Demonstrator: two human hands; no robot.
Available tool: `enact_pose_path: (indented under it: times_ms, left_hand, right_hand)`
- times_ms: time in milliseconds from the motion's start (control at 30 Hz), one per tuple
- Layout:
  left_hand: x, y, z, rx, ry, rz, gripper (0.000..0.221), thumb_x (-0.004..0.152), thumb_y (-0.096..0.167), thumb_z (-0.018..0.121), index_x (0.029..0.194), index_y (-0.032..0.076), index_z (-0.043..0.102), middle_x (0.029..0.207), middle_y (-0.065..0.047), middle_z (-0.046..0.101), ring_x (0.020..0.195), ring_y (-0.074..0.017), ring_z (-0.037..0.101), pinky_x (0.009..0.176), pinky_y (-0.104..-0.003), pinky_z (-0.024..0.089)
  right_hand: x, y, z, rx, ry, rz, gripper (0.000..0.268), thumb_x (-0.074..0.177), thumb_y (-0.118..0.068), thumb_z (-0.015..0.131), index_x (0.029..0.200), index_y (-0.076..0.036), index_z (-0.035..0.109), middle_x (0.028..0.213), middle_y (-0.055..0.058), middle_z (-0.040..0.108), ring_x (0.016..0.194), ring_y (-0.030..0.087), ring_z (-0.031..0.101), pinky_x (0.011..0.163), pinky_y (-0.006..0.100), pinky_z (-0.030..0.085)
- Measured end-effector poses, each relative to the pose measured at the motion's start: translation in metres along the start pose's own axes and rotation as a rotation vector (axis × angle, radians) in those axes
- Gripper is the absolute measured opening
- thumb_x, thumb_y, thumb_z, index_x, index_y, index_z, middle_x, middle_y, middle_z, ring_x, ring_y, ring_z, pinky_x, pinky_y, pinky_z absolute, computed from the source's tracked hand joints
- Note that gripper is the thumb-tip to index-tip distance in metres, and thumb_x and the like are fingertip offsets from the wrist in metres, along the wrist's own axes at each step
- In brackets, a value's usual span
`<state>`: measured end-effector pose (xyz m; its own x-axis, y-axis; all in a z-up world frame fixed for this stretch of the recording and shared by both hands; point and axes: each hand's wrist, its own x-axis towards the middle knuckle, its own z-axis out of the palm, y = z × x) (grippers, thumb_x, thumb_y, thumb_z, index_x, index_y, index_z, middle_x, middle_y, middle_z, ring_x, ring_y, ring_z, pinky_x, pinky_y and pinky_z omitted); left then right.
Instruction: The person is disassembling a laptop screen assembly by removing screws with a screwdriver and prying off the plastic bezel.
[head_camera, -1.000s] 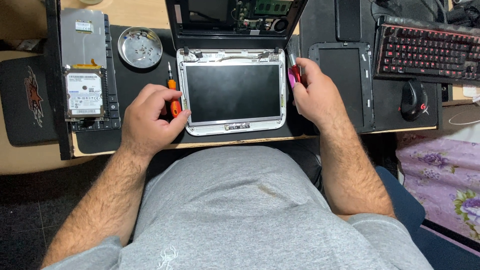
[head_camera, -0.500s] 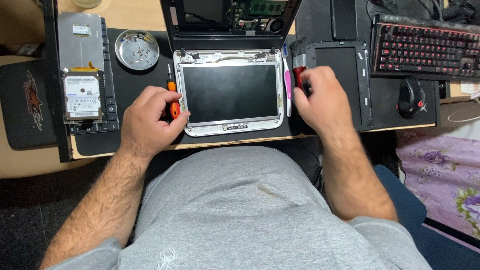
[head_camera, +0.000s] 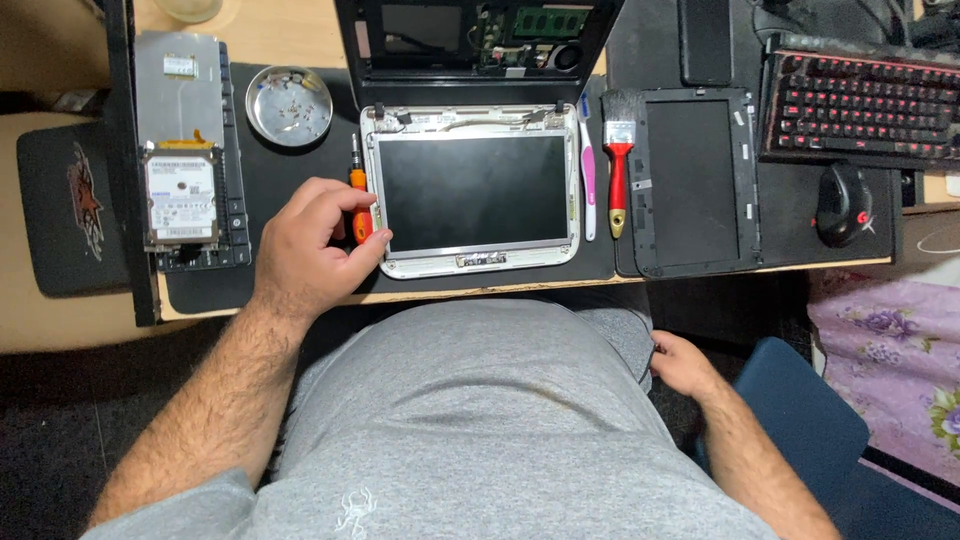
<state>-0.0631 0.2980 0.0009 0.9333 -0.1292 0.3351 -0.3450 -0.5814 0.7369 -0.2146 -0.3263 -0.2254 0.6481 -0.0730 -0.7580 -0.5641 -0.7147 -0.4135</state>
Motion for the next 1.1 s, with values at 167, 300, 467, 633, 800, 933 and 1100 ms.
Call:
enact_pose_path:
  times_ms: [167,300,467,633,800,933,1100]
  left_hand:
    - [0.0,0.008,-0.003,-0.022,-0.027,-0.001,0.033,0.086,0.016,0.086,0.115,0.008,0.073,0.1,-0.013,0.068,0.066,-0.0266,0.064,0.061,-0.04,0.052]
    - [0.001,0.007,-0.001,-0.024,-0.015,0.007,0.034,0.085,0.014,0.086,0.115,0.008,0.073,0.1,-0.012,0.068,0.066,-0.0264,0.064,0.061,-0.04,0.051]
    - [-0.002,0.009,-0.003,-0.038,-0.01,0.004,0.033,0.086,0.014,0.085,0.115,0.008,0.073,0.1,-0.013,0.068,0.066,-0.0268,0.063,0.061,-0.04,0.051]
    - [0.0,0.007,-0.002,-0.041,-0.016,0.017,0.033,0.086,0.015,0.085,0.115,0.008,0.073,0.1,-0.014,0.068,0.065,-0.0266,0.063,0.06,-0.04,0.052]
    - [0.003,0.011,-0.004,-0.047,-0.033,-0.003,0.032,0.086,0.013,0.085,0.115,0.007,0.073,0.1,-0.014,0.069,0.065,-0.0266,0.063,0.06,-0.039,0.052]
    - [0.002,0.007,-0.003,-0.048,-0.024,-0.002,0.033,0.086,0.014,0.085,0.116,0.007,0.073,0.101,-0.014,0.068,0.066,-0.0268,0.063,0.059,-0.039,0.052]
    - [-0.002,0.005,0.005,-0.148,-0.005,0.023,0.033,0.086,0.013,0.085,0.116,0.007,0.073,0.103,-0.012,0.067,0.066,-0.0238,0.061,0.062,-0.037,0.051]
  right_hand:
    - [0.023,0.028,0.015,0.351,0.035,-0.045,0.024,0.092,-0.016,0.073,0.112,-0.003,0.069,0.081,0.017,0.076,0.075,0.026,0.068,0.079,0.045,0.055]
    - [-0.064,-0.095,0.009,0.712,-0.022,0.079,0.047,0.085,-0.016,0.076,0.129,0.001,0.068,0.107,0.023,0.076,0.097,0.039,0.072,0.094,0.055,0.054]
    - [-0.029,-0.009,0.027,0.613,-0.023,0.061,0.04,0.088,-0.017,0.076,0.123,0.002,0.073,0.102,0.021,0.077,0.096,0.034,0.072,0.091,0.055,0.055]
    - [-0.032,-0.013,0.022,0.431,0.054,-0.026,0.036,0.085,-0.012,0.08,0.118,0.002,0.076,0.098,0.02,0.077,0.095,0.031,0.07,0.093,0.055,0.054]
    - [-0.01,-0.006,0.029,0.307,0.258,-0.036,0.024,0.092,-0.019,0.078,0.112,-0.005,0.077,0.094,0.016,0.078,0.096,0.024,0.07,0.092,0.05,0.052]
    - [-0.027,-0.036,0.042,0.508,0.266,-0.001,0.026,0.095,-0.018,0.072,0.115,-0.001,0.073,0.098,0.023,0.073,0.101,0.03,0.065,0.095,0.052,0.05]
    - [-0.055,-0.036,0.044,0.687,0.181,0.093,0.032,0.095,-0.025,0.074,0.121,-0.005,0.073,0.104,0.022,0.073,0.099,0.036,0.07,0.09,0.054,0.055]
